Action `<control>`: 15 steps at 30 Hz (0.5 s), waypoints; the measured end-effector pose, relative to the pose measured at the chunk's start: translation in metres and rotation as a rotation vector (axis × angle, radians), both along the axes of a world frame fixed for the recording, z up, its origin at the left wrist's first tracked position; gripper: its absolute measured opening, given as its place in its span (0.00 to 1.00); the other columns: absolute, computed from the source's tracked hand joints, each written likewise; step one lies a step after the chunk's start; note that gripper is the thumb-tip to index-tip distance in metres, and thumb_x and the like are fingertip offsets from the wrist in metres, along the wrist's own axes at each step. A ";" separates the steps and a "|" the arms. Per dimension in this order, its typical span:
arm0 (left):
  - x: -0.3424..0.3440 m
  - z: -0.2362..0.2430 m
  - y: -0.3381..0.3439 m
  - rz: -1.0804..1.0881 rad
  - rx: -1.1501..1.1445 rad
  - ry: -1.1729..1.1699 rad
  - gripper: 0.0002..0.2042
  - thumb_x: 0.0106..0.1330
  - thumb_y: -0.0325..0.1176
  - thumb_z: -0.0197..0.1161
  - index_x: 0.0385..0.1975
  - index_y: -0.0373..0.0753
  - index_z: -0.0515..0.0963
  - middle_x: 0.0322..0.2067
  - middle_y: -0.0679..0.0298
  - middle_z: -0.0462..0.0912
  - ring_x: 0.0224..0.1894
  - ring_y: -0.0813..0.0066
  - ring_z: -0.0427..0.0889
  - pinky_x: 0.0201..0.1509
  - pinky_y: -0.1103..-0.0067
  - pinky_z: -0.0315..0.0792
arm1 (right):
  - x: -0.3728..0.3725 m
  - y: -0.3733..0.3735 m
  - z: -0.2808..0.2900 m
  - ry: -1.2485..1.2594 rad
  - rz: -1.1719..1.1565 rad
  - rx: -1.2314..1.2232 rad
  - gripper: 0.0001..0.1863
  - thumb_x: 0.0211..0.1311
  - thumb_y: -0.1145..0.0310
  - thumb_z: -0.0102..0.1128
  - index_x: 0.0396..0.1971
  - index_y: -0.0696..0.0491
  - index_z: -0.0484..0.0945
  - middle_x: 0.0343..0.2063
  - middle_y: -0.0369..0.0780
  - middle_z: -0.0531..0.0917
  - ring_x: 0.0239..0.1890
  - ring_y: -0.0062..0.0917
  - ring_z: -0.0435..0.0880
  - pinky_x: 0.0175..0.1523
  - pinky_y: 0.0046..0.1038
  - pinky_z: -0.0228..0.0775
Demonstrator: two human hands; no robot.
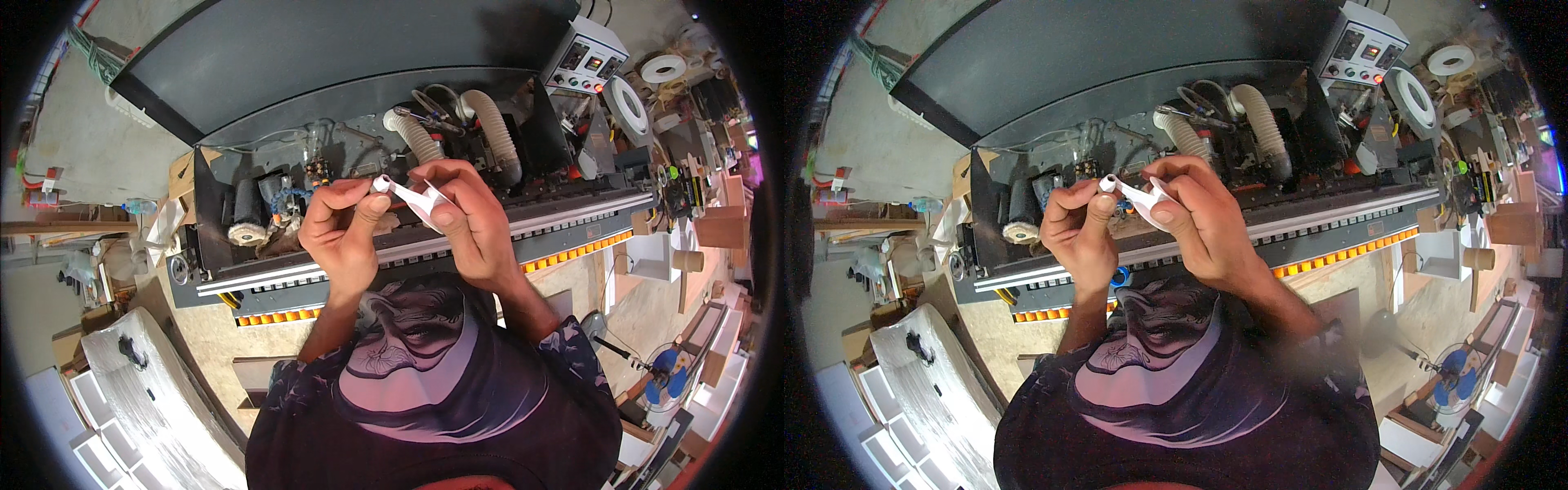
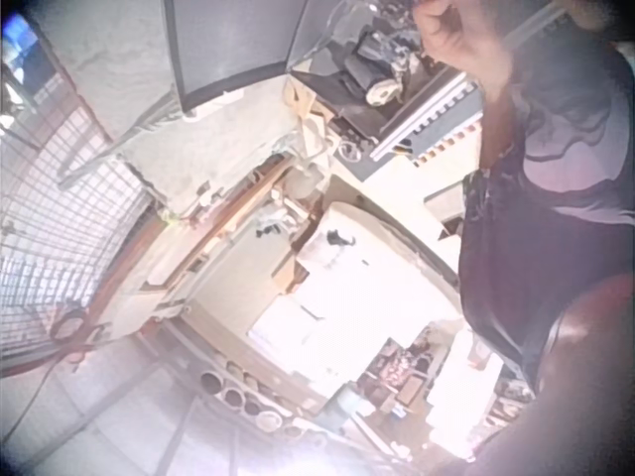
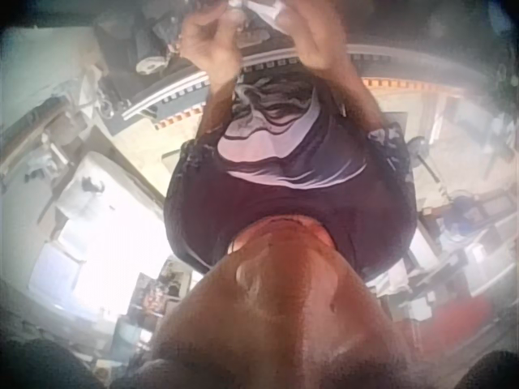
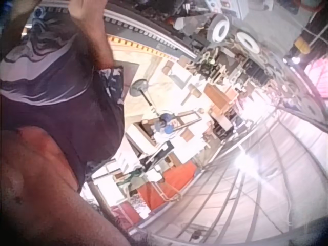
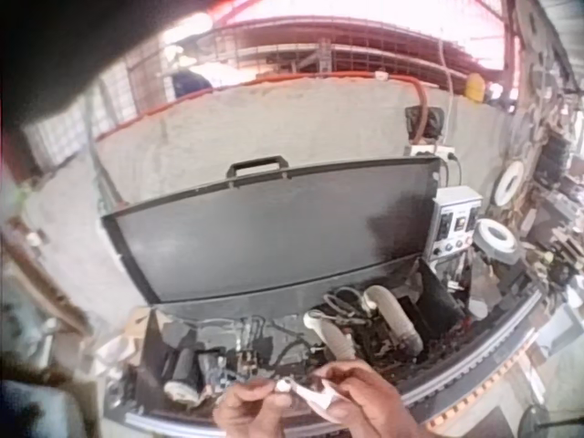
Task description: The person works on a machine's internal components, adjusting wires and connectors. They then apply white tape to a small cylindrical part and insert it into the machine.
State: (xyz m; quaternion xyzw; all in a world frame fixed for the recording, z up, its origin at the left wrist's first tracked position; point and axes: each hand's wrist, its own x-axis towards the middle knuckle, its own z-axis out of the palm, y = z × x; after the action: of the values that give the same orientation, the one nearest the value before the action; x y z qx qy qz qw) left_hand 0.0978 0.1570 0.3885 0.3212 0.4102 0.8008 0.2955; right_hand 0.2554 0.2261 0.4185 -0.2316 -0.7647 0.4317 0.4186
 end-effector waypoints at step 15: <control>-0.008 -0.006 0.006 0.170 0.058 0.604 0.09 0.54 0.17 0.79 0.30 0.31 0.83 0.32 0.53 0.88 0.35 0.68 0.84 0.38 0.77 0.78 | 0.019 -0.006 0.020 -0.150 0.061 0.050 0.14 0.75 0.65 0.59 0.36 0.63 0.76 0.44 0.50 0.81 0.41 0.40 0.84 0.48 0.33 0.76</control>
State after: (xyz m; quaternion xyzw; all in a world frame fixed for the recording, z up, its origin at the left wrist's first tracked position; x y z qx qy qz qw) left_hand 0.0896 0.1630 0.3830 0.5173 0.4817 0.7025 0.0830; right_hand 0.2744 0.2202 0.4387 -0.2293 -0.8112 0.4064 0.3524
